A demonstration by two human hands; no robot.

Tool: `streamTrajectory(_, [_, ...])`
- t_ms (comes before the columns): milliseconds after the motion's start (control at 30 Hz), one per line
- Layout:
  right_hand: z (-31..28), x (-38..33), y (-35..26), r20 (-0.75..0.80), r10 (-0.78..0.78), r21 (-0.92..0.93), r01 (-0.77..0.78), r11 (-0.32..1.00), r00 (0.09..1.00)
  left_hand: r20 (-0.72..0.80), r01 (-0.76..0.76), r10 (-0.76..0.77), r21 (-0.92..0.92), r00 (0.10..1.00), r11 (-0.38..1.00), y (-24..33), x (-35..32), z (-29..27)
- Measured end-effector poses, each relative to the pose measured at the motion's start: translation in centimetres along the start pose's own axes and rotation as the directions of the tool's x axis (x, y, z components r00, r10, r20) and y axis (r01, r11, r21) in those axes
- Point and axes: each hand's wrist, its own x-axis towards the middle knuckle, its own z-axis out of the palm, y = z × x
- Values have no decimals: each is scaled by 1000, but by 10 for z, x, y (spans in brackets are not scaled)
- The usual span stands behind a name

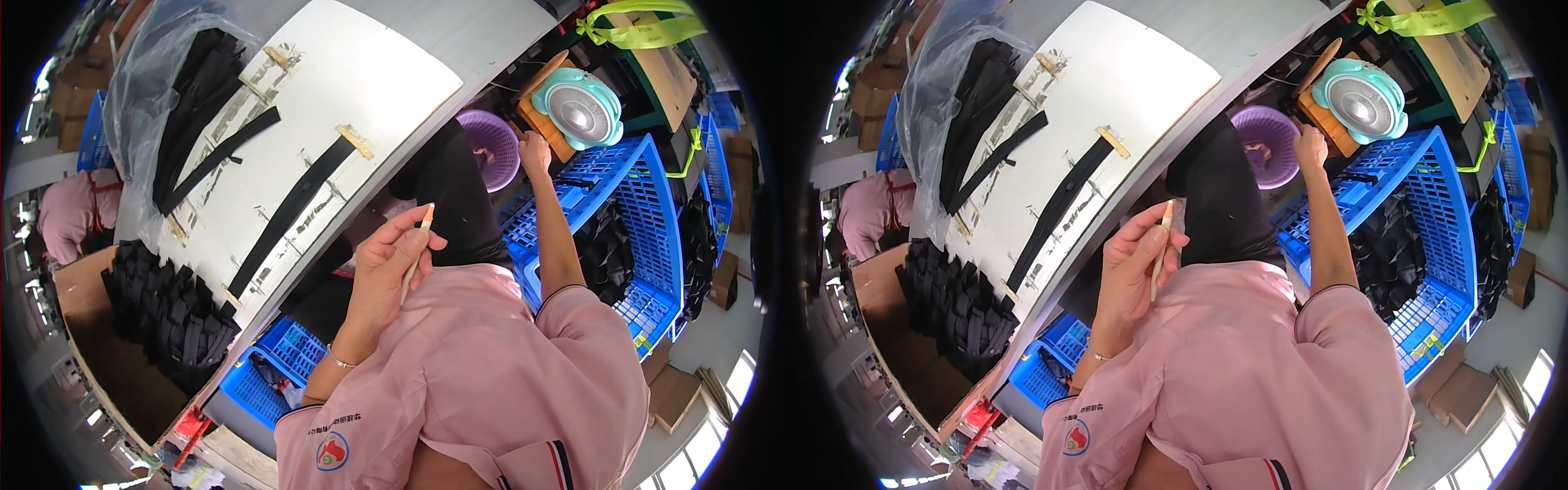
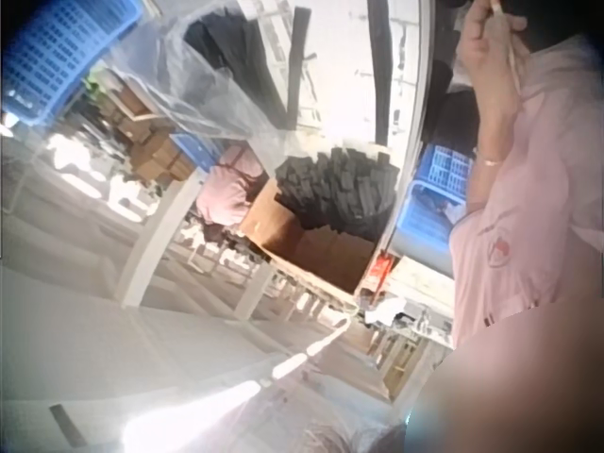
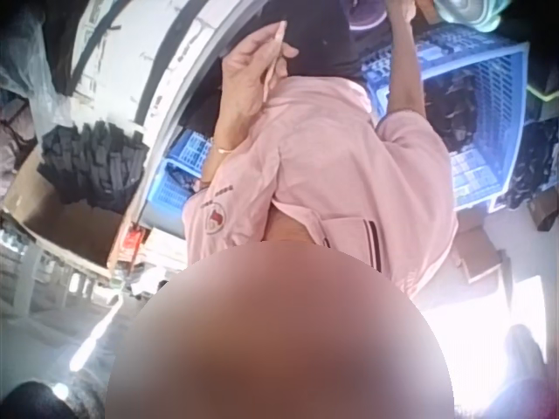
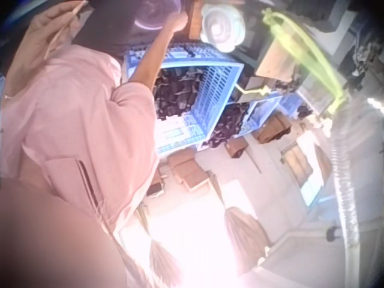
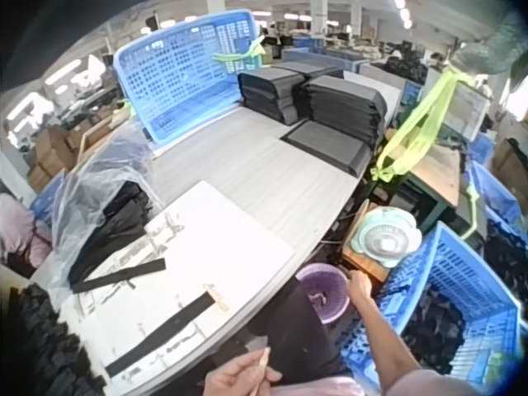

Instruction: Marking and sorting black straps using a template and pencil.

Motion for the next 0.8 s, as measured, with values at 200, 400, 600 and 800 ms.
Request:
streamTrajectory(200, [-79, -54, -91, 99, -124, 545, 50, 837, 987, -79, -82, 86, 56, 993, 995, 4, -7, 3])
streamTrajectory(400, [-202, -156, -181, 349, -373, 898, -192, 396, 860, -145, -147, 162, 111, 976, 983, 8, -8, 8])
streamTrajectory(600, [-227, -186, -210, 366, -511, 929, -280, 241, 777, -190, -242, 290, 239, 938, 940, 5, -13, 3])
streamTrajectory(800, [-224, -198, -218, 366, -539, 931, -301, 207, 759, -166, -292, 336, 242, 927, 925, 3, -17, 2])
